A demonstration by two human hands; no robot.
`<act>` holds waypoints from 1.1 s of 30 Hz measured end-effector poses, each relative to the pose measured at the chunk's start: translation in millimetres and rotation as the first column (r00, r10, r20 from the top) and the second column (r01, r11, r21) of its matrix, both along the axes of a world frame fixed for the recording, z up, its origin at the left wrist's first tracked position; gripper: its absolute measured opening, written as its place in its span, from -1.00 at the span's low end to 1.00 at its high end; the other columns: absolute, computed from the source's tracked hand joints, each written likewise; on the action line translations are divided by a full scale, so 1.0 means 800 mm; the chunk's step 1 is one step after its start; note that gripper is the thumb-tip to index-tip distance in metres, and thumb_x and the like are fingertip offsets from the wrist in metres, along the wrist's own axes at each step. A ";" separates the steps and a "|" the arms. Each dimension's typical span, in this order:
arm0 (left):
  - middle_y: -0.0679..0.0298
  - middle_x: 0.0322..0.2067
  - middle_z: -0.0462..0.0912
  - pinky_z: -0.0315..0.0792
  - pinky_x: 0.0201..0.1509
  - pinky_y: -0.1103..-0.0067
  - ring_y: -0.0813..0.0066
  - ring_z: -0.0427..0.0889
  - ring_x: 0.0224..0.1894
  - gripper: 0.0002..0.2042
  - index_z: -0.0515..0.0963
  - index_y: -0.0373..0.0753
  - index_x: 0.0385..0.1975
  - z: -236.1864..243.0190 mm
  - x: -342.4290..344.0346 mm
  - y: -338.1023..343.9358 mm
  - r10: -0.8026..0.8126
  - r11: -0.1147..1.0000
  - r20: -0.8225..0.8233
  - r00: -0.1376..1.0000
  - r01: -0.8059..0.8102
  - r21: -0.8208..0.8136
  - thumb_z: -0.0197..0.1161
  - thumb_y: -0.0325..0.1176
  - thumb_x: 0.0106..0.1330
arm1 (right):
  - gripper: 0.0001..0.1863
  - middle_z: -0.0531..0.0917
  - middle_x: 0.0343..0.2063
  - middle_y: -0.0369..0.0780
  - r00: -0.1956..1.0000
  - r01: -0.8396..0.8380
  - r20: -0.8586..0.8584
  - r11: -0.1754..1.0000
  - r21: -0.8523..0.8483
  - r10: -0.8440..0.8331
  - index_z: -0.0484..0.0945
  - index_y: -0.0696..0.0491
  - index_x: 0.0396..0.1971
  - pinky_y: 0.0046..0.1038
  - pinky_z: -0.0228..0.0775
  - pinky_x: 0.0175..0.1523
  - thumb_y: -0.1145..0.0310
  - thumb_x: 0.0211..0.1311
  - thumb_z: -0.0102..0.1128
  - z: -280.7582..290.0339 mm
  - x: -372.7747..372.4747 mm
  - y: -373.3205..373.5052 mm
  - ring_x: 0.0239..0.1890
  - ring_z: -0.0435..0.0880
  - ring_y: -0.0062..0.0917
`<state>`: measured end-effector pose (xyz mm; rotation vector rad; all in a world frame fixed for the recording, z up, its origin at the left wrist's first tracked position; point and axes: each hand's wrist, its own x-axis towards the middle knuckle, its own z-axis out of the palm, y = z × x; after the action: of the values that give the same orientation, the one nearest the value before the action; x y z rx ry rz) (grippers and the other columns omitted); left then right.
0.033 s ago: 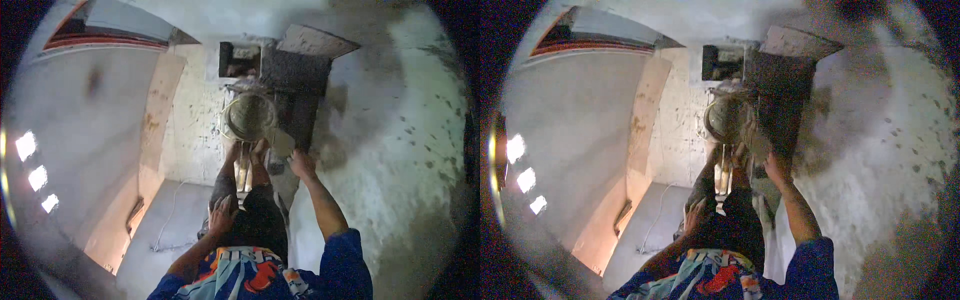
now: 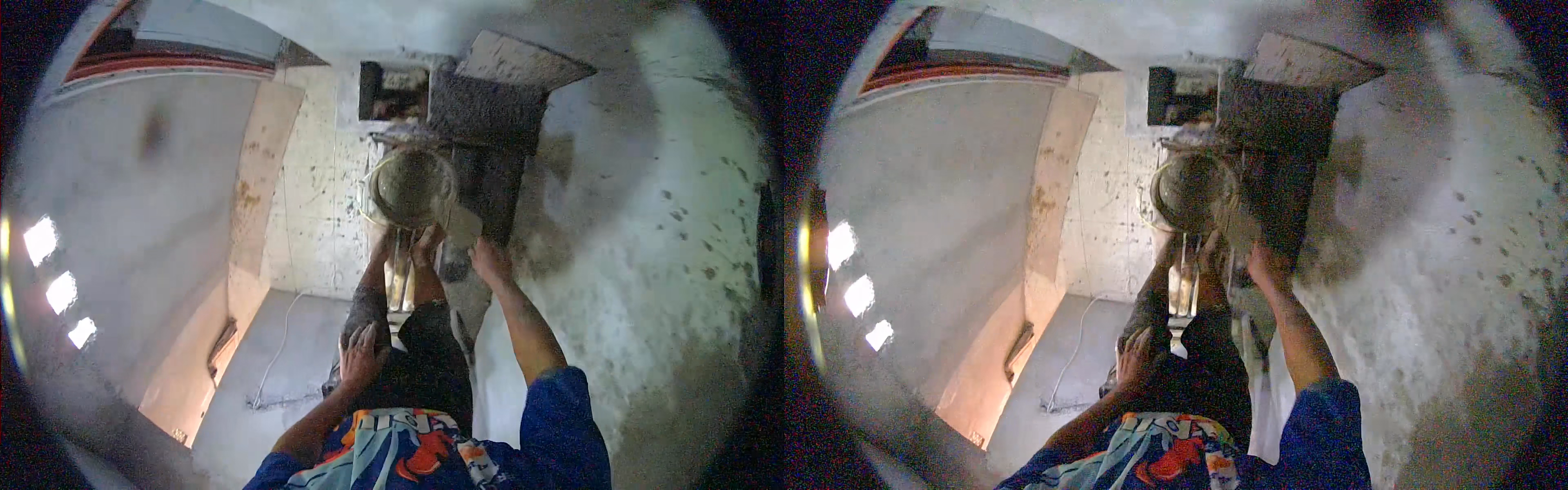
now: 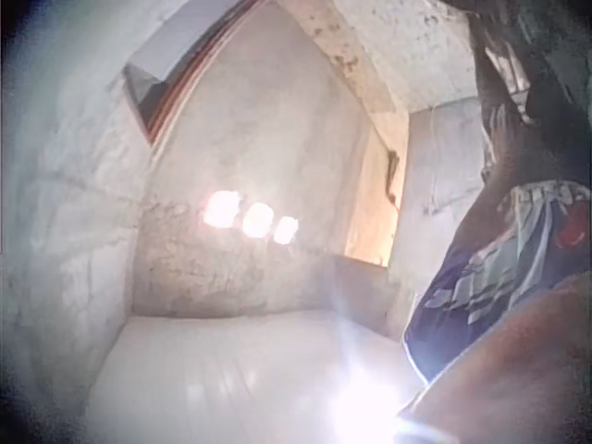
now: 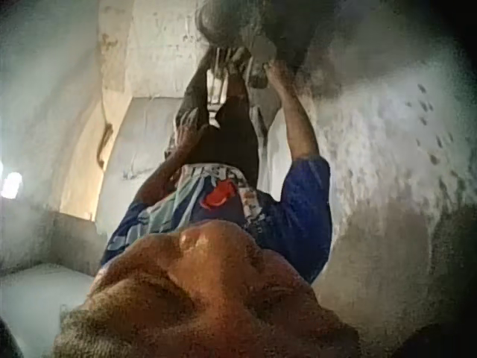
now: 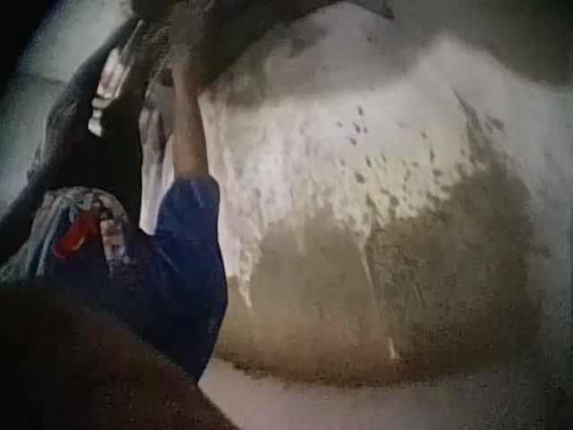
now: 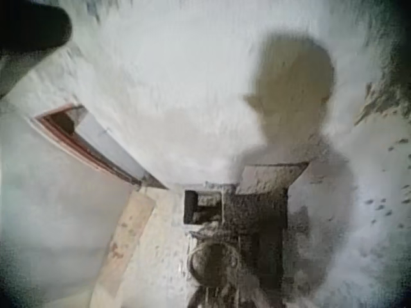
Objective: The person scoops plaster from a bucket with a trowel, applies it onto the wall, and smooths the plaster across the wall surface with a float.
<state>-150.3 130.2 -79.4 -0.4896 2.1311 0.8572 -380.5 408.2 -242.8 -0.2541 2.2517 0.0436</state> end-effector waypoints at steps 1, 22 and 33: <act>0.18 0.24 0.33 -0.17 0.39 0.02 0.19 0.17 0.34 -0.35 0.19 -0.18 0.27 0.010 -0.009 -0.003 -0.022 0.998 0.091 0.996 0.028 -0.065 0.14 0.01 0.23 | -0.63 0.63 -0.26 -0.04 0.999 -0.032 0.000 0.998 0.058 0.032 0.52 0.11 -0.16 -0.11 0.42 -0.05 0.11 0.29 0.02 -0.058 0.003 -0.026 -0.13 0.61 -0.10; 0.17 0.22 0.34 -0.14 0.40 0.15 0.17 0.16 0.34 -0.32 0.20 -0.19 0.28 -0.002 -0.047 -0.018 -0.104 0.988 0.097 0.990 0.114 -0.108 0.20 -0.03 0.19 | -0.66 0.61 -0.25 -0.02 0.898 0.290 -0.111 0.762 -0.579 -0.426 0.46 0.17 -0.08 -0.19 0.43 -0.09 0.24 0.29 0.06 -0.222 0.034 -0.053 -0.17 0.60 -0.19; -0.05 -0.11 0.55 0.35 0.01 0.18 -0.07 0.48 -0.04 -0.52 0.37 -0.27 0.07 -0.041 0.006 -0.068 0.151 0.988 -0.077 0.986 -0.149 0.032 0.21 -0.15 0.22 | -0.55 0.62 -0.36 -0.13 0.997 0.067 0.024 0.722 -0.689 -0.069 0.48 0.16 -0.22 -0.31 0.45 -0.16 0.01 0.29 0.07 0.339 -0.180 0.026 -0.29 0.61 -0.38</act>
<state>-145.9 75.6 -112.1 -0.6178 2.1725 1.0022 -524.8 428.9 28.4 -0.5647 2.1862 -0.8613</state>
